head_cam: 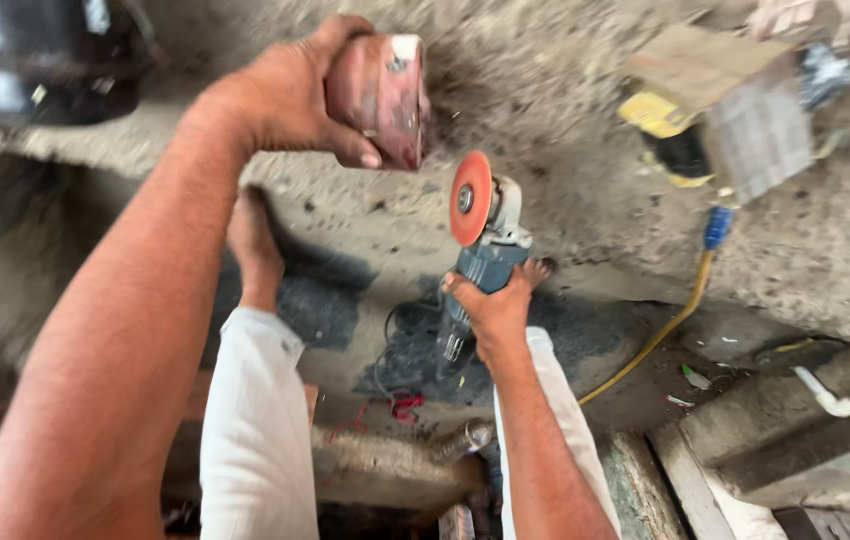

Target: The person uses an angle grinder to cut a cylindrical metal component, likely a motor stator, into two halves. They then separate the pieces and inspect the internal copper windings.

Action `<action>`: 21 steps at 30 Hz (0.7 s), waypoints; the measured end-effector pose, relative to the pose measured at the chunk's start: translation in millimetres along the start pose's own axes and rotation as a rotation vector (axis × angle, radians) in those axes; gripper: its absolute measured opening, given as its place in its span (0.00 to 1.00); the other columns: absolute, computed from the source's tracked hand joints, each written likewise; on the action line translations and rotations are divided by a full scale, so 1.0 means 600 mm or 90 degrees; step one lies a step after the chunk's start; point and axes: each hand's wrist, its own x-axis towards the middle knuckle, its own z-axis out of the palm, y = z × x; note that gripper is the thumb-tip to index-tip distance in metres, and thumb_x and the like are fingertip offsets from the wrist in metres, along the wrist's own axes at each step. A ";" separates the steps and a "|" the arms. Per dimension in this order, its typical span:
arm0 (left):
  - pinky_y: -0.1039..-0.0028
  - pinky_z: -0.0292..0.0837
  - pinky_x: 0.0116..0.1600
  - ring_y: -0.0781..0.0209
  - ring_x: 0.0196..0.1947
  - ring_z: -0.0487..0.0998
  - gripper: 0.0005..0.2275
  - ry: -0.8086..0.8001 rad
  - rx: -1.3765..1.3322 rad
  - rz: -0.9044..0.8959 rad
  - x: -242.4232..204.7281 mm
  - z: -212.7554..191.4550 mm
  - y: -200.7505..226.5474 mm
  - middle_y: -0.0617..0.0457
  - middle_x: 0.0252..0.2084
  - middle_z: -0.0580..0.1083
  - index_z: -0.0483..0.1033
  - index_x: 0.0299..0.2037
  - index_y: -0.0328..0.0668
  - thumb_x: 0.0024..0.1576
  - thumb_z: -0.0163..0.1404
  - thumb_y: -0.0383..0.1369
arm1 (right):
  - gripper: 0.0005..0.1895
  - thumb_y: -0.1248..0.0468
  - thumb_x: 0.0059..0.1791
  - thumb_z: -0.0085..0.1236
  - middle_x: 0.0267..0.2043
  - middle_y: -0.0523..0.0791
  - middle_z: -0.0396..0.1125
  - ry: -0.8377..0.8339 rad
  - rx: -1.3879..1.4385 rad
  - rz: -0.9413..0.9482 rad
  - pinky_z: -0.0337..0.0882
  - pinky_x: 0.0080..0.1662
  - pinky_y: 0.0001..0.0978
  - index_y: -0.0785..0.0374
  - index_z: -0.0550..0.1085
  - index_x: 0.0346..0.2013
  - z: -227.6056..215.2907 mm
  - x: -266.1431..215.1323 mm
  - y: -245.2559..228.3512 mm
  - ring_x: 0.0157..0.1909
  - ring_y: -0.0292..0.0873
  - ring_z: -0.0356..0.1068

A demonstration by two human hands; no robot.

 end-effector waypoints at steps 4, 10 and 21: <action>0.61 0.70 0.62 0.41 0.58 0.76 0.59 -0.011 -0.019 -0.040 -0.016 0.014 0.010 0.37 0.56 0.75 0.53 0.73 0.51 0.27 0.77 0.41 | 0.22 0.76 0.39 0.67 0.35 0.45 0.71 -0.006 -0.059 0.028 0.78 0.36 0.34 0.67 0.69 0.44 0.004 0.011 0.009 0.33 0.39 0.75; 0.60 0.69 0.63 0.42 0.58 0.75 0.58 -0.017 -0.061 -0.046 0.006 0.000 -0.008 0.37 0.57 0.74 0.53 0.71 0.43 0.28 0.78 0.43 | 0.26 0.74 0.36 0.70 0.37 0.44 0.70 -0.006 -0.130 0.002 0.77 0.37 0.31 0.66 0.68 0.45 0.023 0.011 0.025 0.34 0.37 0.74; 0.64 0.70 0.60 0.44 0.56 0.77 0.58 -0.023 -0.124 0.001 0.007 0.005 -0.029 0.39 0.54 0.75 0.52 0.69 0.40 0.27 0.78 0.44 | 0.13 0.73 0.40 0.69 0.33 0.45 0.73 0.016 -0.282 0.027 0.74 0.35 0.33 0.70 0.76 0.37 0.038 0.028 0.000 0.30 0.38 0.72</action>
